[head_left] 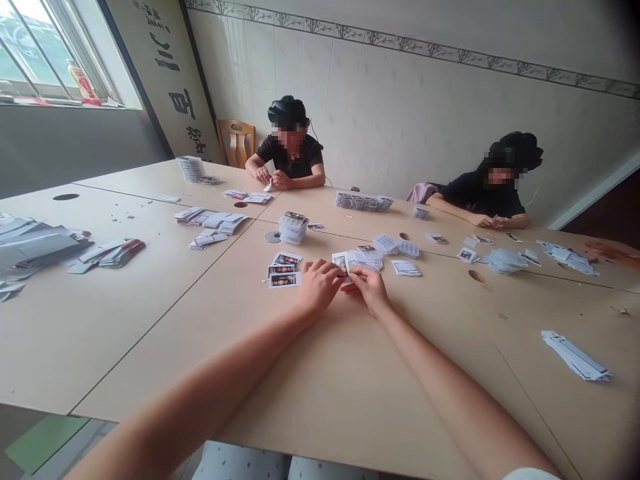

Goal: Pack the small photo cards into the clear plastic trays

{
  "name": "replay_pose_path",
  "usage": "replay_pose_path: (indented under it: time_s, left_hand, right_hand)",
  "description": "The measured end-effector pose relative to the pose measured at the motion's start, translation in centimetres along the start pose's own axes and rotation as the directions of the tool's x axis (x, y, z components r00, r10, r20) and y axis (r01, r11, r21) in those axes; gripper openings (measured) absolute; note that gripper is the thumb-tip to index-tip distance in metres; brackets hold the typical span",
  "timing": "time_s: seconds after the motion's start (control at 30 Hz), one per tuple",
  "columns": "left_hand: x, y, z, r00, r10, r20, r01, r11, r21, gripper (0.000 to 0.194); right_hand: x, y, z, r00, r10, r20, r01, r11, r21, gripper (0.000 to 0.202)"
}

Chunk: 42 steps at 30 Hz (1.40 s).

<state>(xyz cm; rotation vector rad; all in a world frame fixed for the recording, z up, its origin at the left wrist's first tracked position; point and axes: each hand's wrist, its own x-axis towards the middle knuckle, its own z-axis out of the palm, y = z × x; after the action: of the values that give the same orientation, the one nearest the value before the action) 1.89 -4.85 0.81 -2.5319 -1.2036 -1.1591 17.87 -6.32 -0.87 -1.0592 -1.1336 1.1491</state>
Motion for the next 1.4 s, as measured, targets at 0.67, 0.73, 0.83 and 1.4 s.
replay_pose_path:
  time_s: [0.67, 0.73, 0.83, 1.4]
  left_hand:
    - [-0.11, 0.22, -0.34, 0.995, -0.083, 0.056, 0.089, 0.990, -0.112, 0.021]
    - [-0.13, 0.17, -0.24, 0.994, -0.091, 0.058, 0.098, 0.988, -0.121, 0.021]
    - [-0.17, 0.07, -0.11, 0.989, -0.130, 0.066, 0.138, 0.981, -0.133, 0.021]
    - [-0.05, 0.17, -0.19, 0.958, -0.272, 0.095, 0.288, 0.920, -0.266, 0.013]
  right_hand:
    - [-0.16, -0.23, 0.13, 1.000, -0.023, 0.000, 0.023, 0.999, -0.033, 0.029]
    - [-0.17, -0.33, 0.19, 1.000, -0.026, 0.000, 0.026, 0.999, -0.032, 0.029]
    - [-0.17, -0.33, 0.27, 1.000, -0.006, 0.012, 0.006, 1.000, -0.019, 0.030]
    - [-0.41, -0.80, 0.49, 1.000, 0.005, 0.000, -0.005, 1.000, -0.020, 0.032]
